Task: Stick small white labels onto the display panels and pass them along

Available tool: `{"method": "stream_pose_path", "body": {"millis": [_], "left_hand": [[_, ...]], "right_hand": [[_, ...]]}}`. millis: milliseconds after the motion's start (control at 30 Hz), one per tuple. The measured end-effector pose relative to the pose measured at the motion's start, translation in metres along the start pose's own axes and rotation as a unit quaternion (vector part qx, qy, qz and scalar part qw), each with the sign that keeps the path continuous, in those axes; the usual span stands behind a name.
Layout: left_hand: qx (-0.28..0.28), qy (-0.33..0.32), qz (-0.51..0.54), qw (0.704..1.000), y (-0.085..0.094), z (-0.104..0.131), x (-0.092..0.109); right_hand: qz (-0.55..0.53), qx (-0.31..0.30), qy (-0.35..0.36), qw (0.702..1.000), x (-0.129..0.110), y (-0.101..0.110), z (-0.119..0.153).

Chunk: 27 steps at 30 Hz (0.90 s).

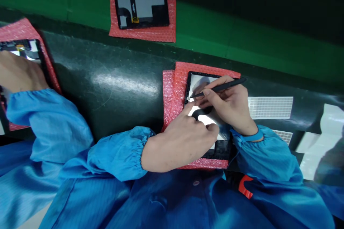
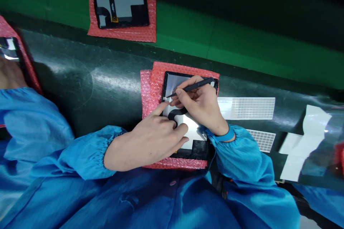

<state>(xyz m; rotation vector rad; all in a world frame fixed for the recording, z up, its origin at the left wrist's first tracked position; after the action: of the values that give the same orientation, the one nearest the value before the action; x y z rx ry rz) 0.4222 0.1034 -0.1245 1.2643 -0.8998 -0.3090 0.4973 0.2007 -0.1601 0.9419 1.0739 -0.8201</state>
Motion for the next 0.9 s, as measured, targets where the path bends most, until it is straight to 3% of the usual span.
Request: {"method": "stream_pose_path", "body": {"millis": [267,567,700,900], "left_hand": [[0.060,0.032,0.009,0.998,0.007,0.002,-0.008],[0.024,0.059,-0.031,0.997,-0.004,-0.006,-0.012],[0.014,0.055,-0.072,0.996,-0.010,-0.007,-0.012],[0.045,0.057,-0.073,0.995,-0.003,-0.006,-0.011]], "right_hand": [[-0.007,-0.008,-0.008,1.000,0.000,0.000,0.001],[-0.061,-0.002,0.008,0.998,0.004,0.000,-0.001],[-0.089,0.098,0.049,0.990,-0.006,0.037,0.015],[-0.032,0.223,0.086,0.971,-0.001,0.133,0.071]]}}
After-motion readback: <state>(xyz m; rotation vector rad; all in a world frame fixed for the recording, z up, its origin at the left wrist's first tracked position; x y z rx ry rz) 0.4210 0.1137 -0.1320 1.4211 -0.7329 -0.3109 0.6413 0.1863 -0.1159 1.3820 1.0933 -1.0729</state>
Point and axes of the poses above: each hand's wrist, its own z-axis away from the middle knuckle, its own y-axis out of the back of the hand, x = y × z, the point moved 8 cm from there along -z, towards the middle knuckle, and after that the axes turned 2 degrees about -x, right-handed, at the moved point
